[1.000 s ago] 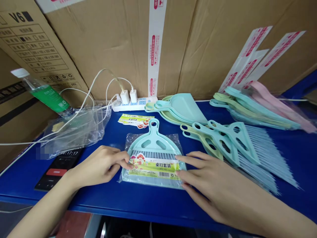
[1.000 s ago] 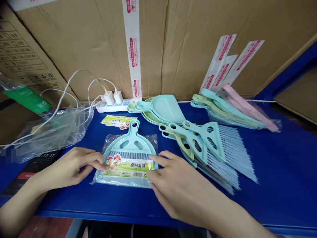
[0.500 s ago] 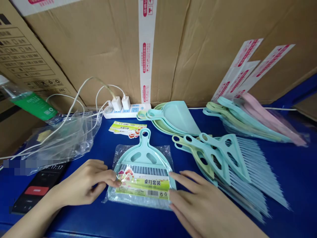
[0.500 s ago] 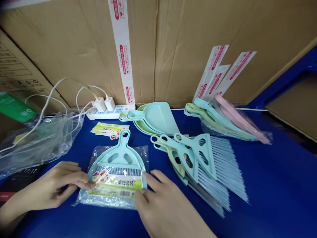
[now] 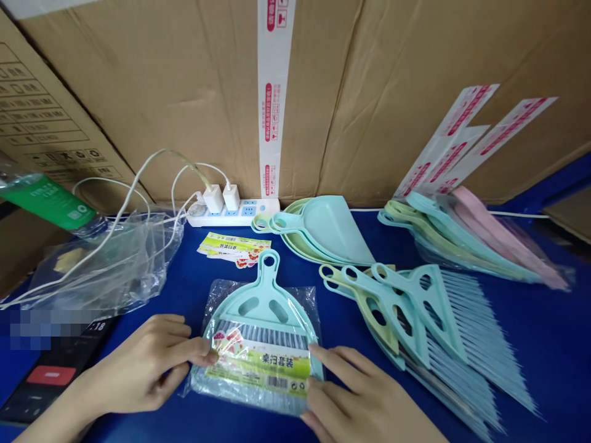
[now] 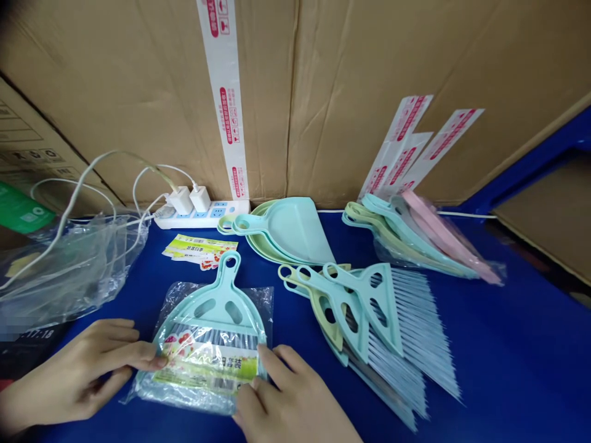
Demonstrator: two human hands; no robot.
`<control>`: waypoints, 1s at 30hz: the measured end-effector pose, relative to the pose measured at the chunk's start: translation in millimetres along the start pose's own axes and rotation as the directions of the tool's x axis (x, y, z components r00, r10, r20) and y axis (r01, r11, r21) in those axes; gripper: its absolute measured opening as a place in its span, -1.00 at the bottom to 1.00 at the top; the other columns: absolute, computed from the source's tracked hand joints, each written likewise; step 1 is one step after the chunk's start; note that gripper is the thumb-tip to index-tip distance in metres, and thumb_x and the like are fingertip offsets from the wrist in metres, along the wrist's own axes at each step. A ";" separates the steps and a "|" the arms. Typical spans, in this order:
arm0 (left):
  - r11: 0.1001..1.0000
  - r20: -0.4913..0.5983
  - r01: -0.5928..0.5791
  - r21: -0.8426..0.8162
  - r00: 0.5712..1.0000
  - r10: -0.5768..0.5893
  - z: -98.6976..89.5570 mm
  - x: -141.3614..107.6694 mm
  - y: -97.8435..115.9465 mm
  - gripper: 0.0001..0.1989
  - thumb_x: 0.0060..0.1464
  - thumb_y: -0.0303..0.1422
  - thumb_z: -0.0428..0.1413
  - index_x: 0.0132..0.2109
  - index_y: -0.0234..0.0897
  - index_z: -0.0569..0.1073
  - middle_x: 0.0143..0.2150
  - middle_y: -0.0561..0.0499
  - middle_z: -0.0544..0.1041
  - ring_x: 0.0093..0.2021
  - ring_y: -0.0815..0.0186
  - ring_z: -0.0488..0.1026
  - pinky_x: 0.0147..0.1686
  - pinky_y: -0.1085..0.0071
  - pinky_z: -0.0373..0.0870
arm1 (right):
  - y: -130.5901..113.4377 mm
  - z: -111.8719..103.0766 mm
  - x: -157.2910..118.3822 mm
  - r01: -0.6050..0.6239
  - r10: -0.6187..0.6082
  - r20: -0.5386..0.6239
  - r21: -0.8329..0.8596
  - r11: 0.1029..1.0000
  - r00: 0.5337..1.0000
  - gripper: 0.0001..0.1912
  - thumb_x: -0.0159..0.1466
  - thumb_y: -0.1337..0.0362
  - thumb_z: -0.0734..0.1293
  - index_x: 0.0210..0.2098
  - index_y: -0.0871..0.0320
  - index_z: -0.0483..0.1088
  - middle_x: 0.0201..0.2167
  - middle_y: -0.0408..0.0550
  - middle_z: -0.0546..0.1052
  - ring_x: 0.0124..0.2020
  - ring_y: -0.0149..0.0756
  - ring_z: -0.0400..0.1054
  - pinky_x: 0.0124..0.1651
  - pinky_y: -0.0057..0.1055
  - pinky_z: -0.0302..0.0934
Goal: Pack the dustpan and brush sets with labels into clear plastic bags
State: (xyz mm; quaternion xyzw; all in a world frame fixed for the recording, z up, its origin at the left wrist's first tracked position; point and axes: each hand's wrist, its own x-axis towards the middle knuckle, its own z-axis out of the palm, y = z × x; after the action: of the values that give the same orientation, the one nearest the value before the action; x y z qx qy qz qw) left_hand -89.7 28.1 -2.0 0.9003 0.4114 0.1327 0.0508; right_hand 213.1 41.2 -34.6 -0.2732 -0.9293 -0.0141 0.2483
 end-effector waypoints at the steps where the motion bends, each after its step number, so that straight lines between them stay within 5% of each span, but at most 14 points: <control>1: 1.000 0.010 -0.016 -0.015 1.000 0.017 -0.8 0.7 -0.3 -0.59 0.04 -0.66 -0.11 -0.21 -0.13 0.52 -0.50 0.08 0.57 -0.54 0.34 0.42 -0.46 0.42 0.37 | 0.2 -1.0 -0.1 0.002 -0.002 0.015 0.017 1.000 1.000 -0.77 0.24 0.50 0.26 -0.49 0.11 0.38 -0.56 -0.16 0.56 -0.25 -0.22 0.52 -0.18 -0.32 0.27; 5: 0.997 0.013 -0.077 -0.029 0.997 0.077 -4.2 5.3 -0.1 -0.62 0.13 -0.65 -0.14 -0.25 -0.19 0.51 -0.58 0.09 0.46 -0.59 0.36 0.35 -0.58 0.45 0.22 | 0.8 -6.4 1.5 -0.009 -0.001 0.108 0.086 0.996 0.994 -0.79 0.27 0.47 0.29 -0.45 0.08 0.37 -0.55 -0.22 0.54 -0.23 -0.22 0.51 -0.12 -0.29 0.25; 10: 0.996 0.016 -0.084 0.020 0.996 0.084 -4.0 1.6 2.2 -0.66 0.18 -0.61 -0.13 -0.22 -0.21 0.50 -0.56 0.10 0.47 -0.57 0.36 0.37 -0.56 0.44 0.22 | 2.7 -14.6 10.4 -0.052 0.036 0.087 0.185 0.981 0.996 -0.74 0.35 0.44 0.21 -0.41 0.05 0.40 -0.47 -0.21 0.57 -0.20 -0.24 0.51 -0.14 -0.30 0.27; 23: 0.996 0.052 -0.092 -0.005 0.994 0.093 -2.2 -1.2 5.2 -0.63 0.20 -0.58 -0.13 -0.17 -0.19 0.54 -0.44 0.11 0.61 -0.51 0.38 0.48 -0.47 0.42 0.34 | 20.3 -24.2 13.5 -0.015 -0.005 0.132 0.148 0.989 0.991 -0.64 0.42 0.32 0.14 -0.36 0.09 0.52 -0.32 -0.04 0.62 -0.34 -0.26 0.51 -0.30 -0.33 0.33; 30: 0.980 0.021 -0.167 0.105 0.986 0.165 -1.8 -1.2 6.8 -0.62 0.24 -0.55 -0.16 -0.19 -0.21 0.54 -0.58 0.12 0.46 -0.60 0.37 0.34 -0.55 0.41 0.20 | 21.7 -27.2 16.3 -0.021 -0.016 0.176 0.205 0.979 0.984 -0.63 0.44 0.27 0.11 -0.38 0.09 0.48 -0.35 -0.04 0.59 -0.36 -0.29 0.48 -0.33 -0.36 0.31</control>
State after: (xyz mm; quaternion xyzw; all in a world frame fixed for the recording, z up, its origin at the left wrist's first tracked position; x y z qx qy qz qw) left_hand -86.1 22.7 0.9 0.9337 0.3410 0.1088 -0.0057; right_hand 224.7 63.4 -5.5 -0.2473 -0.9437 0.1068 0.1918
